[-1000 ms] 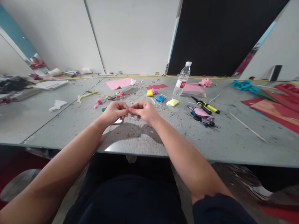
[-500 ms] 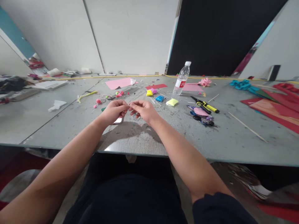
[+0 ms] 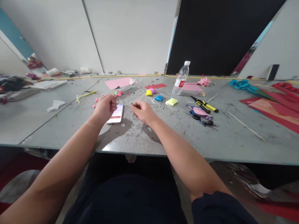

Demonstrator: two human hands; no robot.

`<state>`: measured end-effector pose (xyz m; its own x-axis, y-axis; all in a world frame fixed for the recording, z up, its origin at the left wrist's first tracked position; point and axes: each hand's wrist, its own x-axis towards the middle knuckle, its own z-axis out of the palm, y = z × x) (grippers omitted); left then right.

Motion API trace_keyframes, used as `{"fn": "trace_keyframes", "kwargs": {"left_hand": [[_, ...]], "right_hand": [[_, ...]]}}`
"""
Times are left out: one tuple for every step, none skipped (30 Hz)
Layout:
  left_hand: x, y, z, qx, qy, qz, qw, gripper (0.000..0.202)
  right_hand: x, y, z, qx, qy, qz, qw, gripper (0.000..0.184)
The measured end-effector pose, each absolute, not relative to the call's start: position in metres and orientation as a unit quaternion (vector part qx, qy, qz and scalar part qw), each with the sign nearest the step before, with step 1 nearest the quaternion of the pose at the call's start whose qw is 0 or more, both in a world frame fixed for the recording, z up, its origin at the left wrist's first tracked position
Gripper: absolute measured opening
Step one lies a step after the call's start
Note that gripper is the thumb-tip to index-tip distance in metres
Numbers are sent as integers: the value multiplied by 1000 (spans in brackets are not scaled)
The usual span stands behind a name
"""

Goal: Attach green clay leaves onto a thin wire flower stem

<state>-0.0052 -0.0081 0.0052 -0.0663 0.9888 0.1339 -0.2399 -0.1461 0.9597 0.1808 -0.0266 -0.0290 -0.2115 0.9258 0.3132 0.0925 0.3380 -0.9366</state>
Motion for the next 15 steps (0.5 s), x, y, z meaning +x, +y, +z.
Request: {"fn": "trace_keyframes", "kwargs": {"left_hand": [[-5,-8,5,461,414,599,507,23],[-5,-8,5,469,416,594,503,24],[-5,-9,4,478,420,590,498,25],[-5,-9,4,486,423,587,491,26],[-5,-10,4,491,425,584,486,26],[-4,-10,4,494,426,584,483,27],[-4,-11,4,494,425,585,483,27],[-3,-12,4,495,423,585,483,28],[-2,-14,4,499,420,581,487,28],[-1,-15,3,507,420,567,494,27],[0,-17,3,521,423,543,505,27],[2,-18,2,539,430,507,517,25],[3,-20,0,562,438,464,526,24],[4,-21,-2,586,444,419,532,24],[5,-21,-4,609,444,380,537,23]], "right_hand": [[181,-27,-30,-391,-666,411,484,34],[181,-27,-30,-393,-675,402,479,36],[181,-27,-31,-395,-677,396,478,37],[181,-27,-31,-396,-677,394,479,39],[181,-26,-31,-397,-674,394,482,40],[181,-25,-32,-396,-670,396,487,41],[181,-24,-32,-395,-666,397,493,42],[181,-23,-33,-392,-662,398,500,42],[181,-22,-33,-387,-658,398,510,42],[181,-22,-34,-379,-654,397,521,41],[180,-22,-34,-371,-650,394,533,41],[180,-22,-34,-364,-648,390,543,41],[180,-22,-34,-362,-648,383,551,42],[181,-23,-33,-364,-651,370,555,41],[181,-24,-32,-368,-658,351,555,40]]}}
